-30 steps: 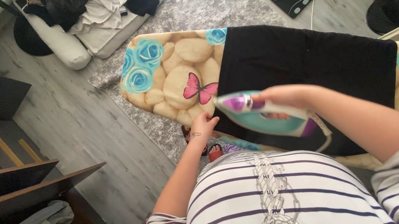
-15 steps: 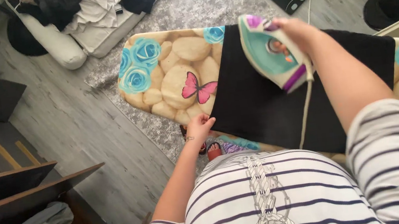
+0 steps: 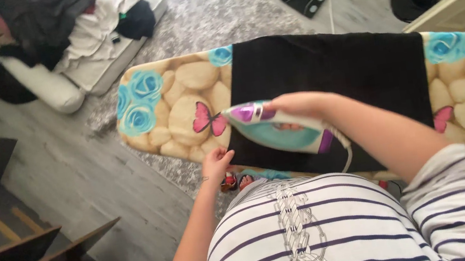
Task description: Ironing a black t-shirt on an ironing board and folding it.
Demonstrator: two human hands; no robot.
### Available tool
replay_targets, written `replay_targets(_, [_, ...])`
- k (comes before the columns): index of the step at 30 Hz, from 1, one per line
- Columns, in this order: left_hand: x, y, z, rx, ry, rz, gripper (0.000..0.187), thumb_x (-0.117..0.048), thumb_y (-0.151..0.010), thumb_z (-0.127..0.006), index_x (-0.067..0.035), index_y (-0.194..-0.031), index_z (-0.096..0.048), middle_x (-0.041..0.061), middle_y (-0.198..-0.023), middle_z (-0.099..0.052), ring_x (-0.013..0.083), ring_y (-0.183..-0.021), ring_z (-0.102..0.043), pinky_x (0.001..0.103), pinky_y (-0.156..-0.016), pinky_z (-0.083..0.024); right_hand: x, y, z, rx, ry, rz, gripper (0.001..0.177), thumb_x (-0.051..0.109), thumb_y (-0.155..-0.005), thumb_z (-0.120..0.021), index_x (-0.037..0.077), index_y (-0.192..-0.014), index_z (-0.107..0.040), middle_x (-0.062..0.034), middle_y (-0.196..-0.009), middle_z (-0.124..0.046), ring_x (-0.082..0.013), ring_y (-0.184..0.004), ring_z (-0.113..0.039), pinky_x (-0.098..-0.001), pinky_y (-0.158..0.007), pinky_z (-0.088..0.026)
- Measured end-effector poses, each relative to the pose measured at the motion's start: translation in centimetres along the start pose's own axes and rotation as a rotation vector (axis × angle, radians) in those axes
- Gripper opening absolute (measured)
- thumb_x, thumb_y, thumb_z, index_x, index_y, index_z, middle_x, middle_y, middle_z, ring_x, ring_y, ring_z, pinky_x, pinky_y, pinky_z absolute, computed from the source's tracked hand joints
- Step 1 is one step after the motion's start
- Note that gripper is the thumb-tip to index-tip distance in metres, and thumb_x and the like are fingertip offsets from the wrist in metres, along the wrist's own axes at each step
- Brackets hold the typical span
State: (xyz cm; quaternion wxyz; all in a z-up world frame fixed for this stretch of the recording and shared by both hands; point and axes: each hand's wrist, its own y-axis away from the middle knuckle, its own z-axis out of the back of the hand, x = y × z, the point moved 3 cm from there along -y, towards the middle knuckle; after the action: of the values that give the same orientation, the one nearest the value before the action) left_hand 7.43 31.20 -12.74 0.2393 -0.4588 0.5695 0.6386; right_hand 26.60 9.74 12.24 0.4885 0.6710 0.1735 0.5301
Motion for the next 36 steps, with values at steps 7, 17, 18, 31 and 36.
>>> replay_targets(7, [0.2,0.2,0.5,0.111,0.098,0.094,0.018,-0.02,-0.093,-0.072,-0.004,-0.094,-0.064,0.001,-0.076,-0.07,0.0089,-0.06,-0.068,0.026,-0.053,-0.059,-6.2,12.0,3.1,-0.293,-0.292,-0.077,0.043,0.044,-0.098,-0.049,0.012,-0.111,-0.073,-0.0047,-0.081,-0.073,-0.0105,-0.053,-0.054,-0.0246,-0.043,-0.04])
replay_targets(17, [-1.7,1.4,0.9,0.133,0.056,0.068,0.017,-0.021,-0.095,-0.07,-0.006,-0.098,-0.063,-0.001,-0.078,-0.07,0.0086,-0.059,-0.068,0.023,-0.051,-0.053,-24.3,12.4,14.9,-0.229,-0.67,0.083,0.055,0.055,-0.105,-0.035,0.007,-0.093,-0.06,-0.0054,-0.068,-0.058,-0.0153,-0.048,-0.05,-0.0284,-0.043,-0.044])
replay_targets(18, [-1.2,1.4,1.0,0.13,0.036,0.061,0.017,-0.02,-0.095,-0.071,-0.006,-0.099,-0.064,-0.001,-0.077,-0.069,0.0081,-0.059,-0.067,0.024,-0.052,-0.053,-24.6,12.0,14.6,-0.249,-0.63,0.042,0.053,0.053,-0.106,-0.034,0.007,-0.094,-0.058,-0.005,-0.069,-0.057,-0.0146,-0.048,-0.05,-0.0278,-0.043,-0.044])
replay_targets(31, [-1.3,0.7,1.1,0.113,0.064,0.059,0.017,-0.017,-0.095,-0.073,-0.004,-0.099,-0.063,0.003,-0.082,-0.072,0.0121,-0.06,-0.069,0.026,-0.049,-0.055,-19.1,10.5,12.4,-0.2,-0.378,-0.165,0.049,0.053,-0.103,-0.043,0.009,-0.095,-0.062,-0.0011,-0.064,-0.055,-0.0099,-0.044,-0.045,-0.0255,-0.038,-0.036])
replay_targets(36, [-1.9,0.4,0.6,0.078,0.065,0.078,0.02,-0.021,-0.093,-0.072,-0.005,-0.099,-0.061,0.005,-0.078,-0.072,0.0186,-0.057,-0.072,0.031,-0.045,-0.057,-17.8,11.4,11.9,-0.248,-0.311,-0.148,0.048,0.056,-0.1,-0.046,0.011,-0.093,-0.062,0.0011,-0.064,-0.053,-0.0092,-0.045,-0.044,-0.0263,-0.038,-0.035])
